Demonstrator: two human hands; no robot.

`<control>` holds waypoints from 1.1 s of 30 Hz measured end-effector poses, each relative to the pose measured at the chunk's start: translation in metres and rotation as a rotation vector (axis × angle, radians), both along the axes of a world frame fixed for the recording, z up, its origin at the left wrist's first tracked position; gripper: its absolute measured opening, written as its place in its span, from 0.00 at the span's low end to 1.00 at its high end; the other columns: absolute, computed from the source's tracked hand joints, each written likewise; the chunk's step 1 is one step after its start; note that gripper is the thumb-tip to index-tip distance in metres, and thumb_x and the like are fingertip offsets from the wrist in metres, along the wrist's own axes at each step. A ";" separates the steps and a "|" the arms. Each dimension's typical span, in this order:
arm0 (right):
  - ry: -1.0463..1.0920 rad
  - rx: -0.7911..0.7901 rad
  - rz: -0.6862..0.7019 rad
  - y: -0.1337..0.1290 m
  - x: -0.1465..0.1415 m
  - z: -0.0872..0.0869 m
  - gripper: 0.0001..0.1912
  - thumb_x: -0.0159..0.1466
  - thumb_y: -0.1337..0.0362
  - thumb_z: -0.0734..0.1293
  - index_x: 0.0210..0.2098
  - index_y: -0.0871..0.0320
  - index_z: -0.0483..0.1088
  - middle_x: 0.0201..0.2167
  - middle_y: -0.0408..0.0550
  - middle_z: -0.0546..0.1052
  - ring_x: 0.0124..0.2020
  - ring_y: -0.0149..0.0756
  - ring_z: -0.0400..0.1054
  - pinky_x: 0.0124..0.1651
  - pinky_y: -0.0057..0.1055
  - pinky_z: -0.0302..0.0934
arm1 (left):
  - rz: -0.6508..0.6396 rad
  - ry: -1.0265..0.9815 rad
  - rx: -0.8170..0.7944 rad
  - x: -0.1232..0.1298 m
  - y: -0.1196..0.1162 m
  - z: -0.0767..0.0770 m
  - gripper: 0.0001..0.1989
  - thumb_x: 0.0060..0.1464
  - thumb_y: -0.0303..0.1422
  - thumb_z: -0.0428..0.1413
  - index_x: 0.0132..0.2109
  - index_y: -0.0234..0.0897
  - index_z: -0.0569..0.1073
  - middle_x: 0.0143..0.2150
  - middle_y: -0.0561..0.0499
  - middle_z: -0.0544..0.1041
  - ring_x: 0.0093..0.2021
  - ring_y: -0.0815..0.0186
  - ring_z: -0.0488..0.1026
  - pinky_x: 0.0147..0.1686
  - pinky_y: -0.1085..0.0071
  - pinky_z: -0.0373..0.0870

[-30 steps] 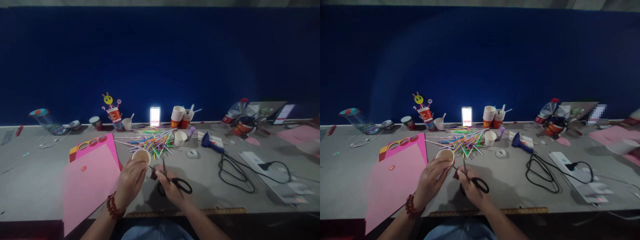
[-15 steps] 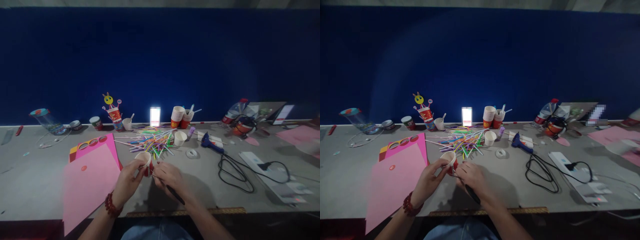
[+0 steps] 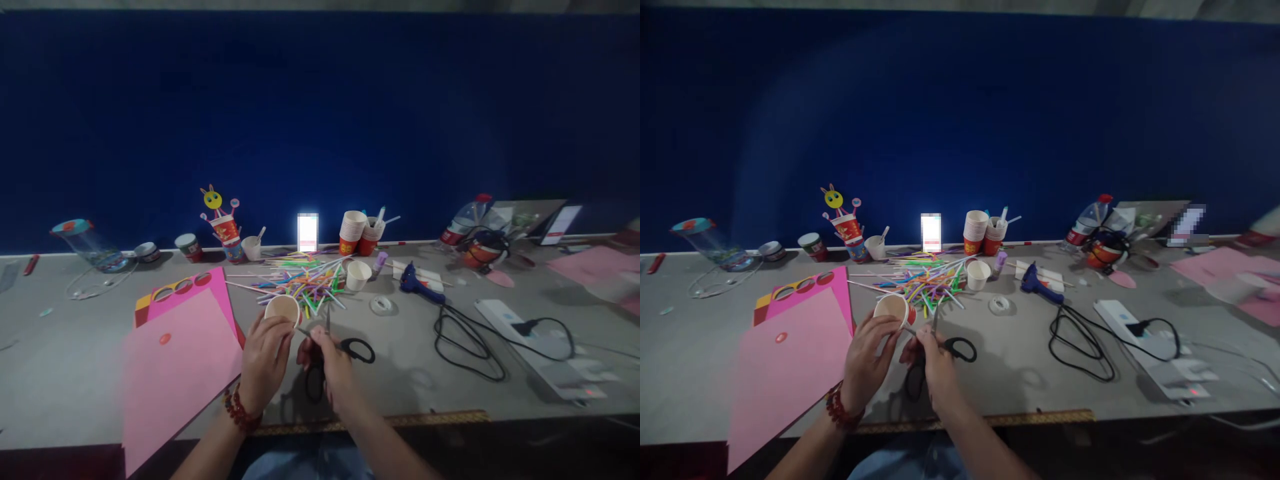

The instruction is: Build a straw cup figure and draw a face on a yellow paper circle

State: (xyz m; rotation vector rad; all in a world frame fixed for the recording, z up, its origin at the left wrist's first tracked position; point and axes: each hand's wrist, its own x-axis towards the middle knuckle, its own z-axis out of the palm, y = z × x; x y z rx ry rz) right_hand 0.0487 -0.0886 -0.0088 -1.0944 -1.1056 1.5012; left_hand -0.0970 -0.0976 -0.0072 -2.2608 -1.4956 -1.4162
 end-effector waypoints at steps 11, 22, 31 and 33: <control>-0.749 0.921 0.168 0.015 0.026 0.017 0.13 0.69 0.63 0.58 0.30 0.55 0.68 0.28 0.49 0.77 0.33 0.41 0.70 0.39 0.35 0.64 | -0.040 -0.271 -0.276 -0.004 -0.003 0.010 0.03 0.65 0.32 0.54 0.41 0.42 0.72 0.37 0.53 0.80 0.40 0.64 0.79 0.48 0.64 0.75; 0.091 0.046 0.016 0.000 -0.002 0.008 0.16 0.64 0.52 0.63 0.25 0.53 0.67 0.21 0.42 0.72 0.25 0.35 0.68 0.33 0.29 0.65 | -0.020 -0.183 -0.012 0.004 -0.001 -0.007 0.06 0.63 0.25 0.55 0.44 0.43 0.70 0.44 0.51 0.79 0.49 0.62 0.76 0.64 0.48 0.61; 0.250 -0.174 -0.002 0.002 -0.011 0.010 0.20 0.63 0.48 0.62 0.22 0.55 0.67 0.18 0.42 0.71 0.24 0.35 0.67 0.30 0.30 0.61 | -0.021 -0.093 0.055 0.001 0.003 -0.004 0.09 0.61 0.22 0.55 0.44 0.42 0.73 0.41 0.51 0.77 0.44 0.62 0.73 0.59 0.52 0.63; 0.099 -0.041 -0.006 0.002 -0.008 0.007 0.20 0.65 0.49 0.60 0.23 0.54 0.67 0.20 0.43 0.72 0.25 0.35 0.67 0.32 0.30 0.62 | -0.031 -0.124 0.036 0.000 0.003 -0.004 0.08 0.62 0.23 0.55 0.43 0.42 0.72 0.40 0.52 0.78 0.44 0.62 0.74 0.59 0.54 0.63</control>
